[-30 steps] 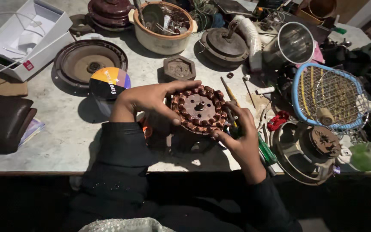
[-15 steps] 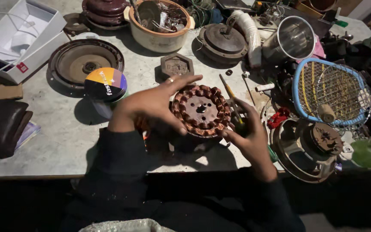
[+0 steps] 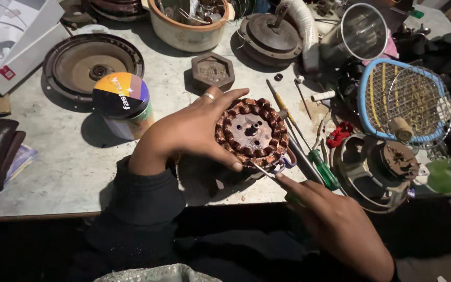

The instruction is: The person uses a screwdriver, hammer, and scissors to manipulate and remove copper windings from a cylindrical electrical component. They repeatedly pry, strike, and cut the windings while rotating the component to access different sections.

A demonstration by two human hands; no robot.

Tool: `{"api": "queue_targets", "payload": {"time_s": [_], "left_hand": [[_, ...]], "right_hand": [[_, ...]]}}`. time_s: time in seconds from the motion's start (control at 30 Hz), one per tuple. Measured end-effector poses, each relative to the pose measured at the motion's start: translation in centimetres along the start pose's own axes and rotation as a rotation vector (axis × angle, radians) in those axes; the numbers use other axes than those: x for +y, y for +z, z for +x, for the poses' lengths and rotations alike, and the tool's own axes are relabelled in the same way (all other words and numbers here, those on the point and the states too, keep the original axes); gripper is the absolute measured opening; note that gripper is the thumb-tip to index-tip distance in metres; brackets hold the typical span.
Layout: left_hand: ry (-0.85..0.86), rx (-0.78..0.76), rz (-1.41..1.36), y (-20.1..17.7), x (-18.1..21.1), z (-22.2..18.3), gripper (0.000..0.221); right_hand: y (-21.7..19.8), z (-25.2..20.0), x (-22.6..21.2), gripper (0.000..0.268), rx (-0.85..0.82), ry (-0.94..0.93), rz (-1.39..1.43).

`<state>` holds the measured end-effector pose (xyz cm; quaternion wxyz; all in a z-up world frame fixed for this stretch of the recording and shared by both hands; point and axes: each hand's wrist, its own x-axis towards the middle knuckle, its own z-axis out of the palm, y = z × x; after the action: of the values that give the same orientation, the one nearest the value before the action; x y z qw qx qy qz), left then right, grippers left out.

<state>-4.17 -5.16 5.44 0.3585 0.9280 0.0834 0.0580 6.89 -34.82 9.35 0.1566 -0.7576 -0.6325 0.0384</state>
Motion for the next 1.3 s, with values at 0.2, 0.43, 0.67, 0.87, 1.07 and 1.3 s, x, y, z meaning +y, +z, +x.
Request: {"api": "queue_targets", "payload": {"time_s": [0.2,0.43,0.67,0.87,1.07,1.3], "left_hand": [[0.03,0.014,-0.026,0.0,-0.1,-0.2,0.14],[0.116,-0.024,-0.084,0.2,-0.8,-0.2,0.134],[0.141,-0.069,-0.1,0.1,-1.8,0.3,0.129],[0.152,-0.06,-0.108,-0.1,-1.8,0.4,0.125],[0.357,0.045,-0.261,-0.5,-0.8,-0.3,0.075],[0.388,0.132,-0.128,0.0,-0.7,-0.8,0.025]], "right_hand": [[-1.3,0.8,-2.5,0.067,-0.078,0.091,-0.178],[-1.4,0.9,-4.8,0.065,-0.081,0.136,-0.361],[0.3,0.9,-4.9,0.069,-0.001,0.149,-0.352],[4.3,0.7,-2.0,0.058,0.452,0.032,0.034],[5.9,0.6,0.6,0.058,0.65,-0.068,0.239],[8.6,-0.3,4.2,0.051,0.63,0.127,0.202]]}}
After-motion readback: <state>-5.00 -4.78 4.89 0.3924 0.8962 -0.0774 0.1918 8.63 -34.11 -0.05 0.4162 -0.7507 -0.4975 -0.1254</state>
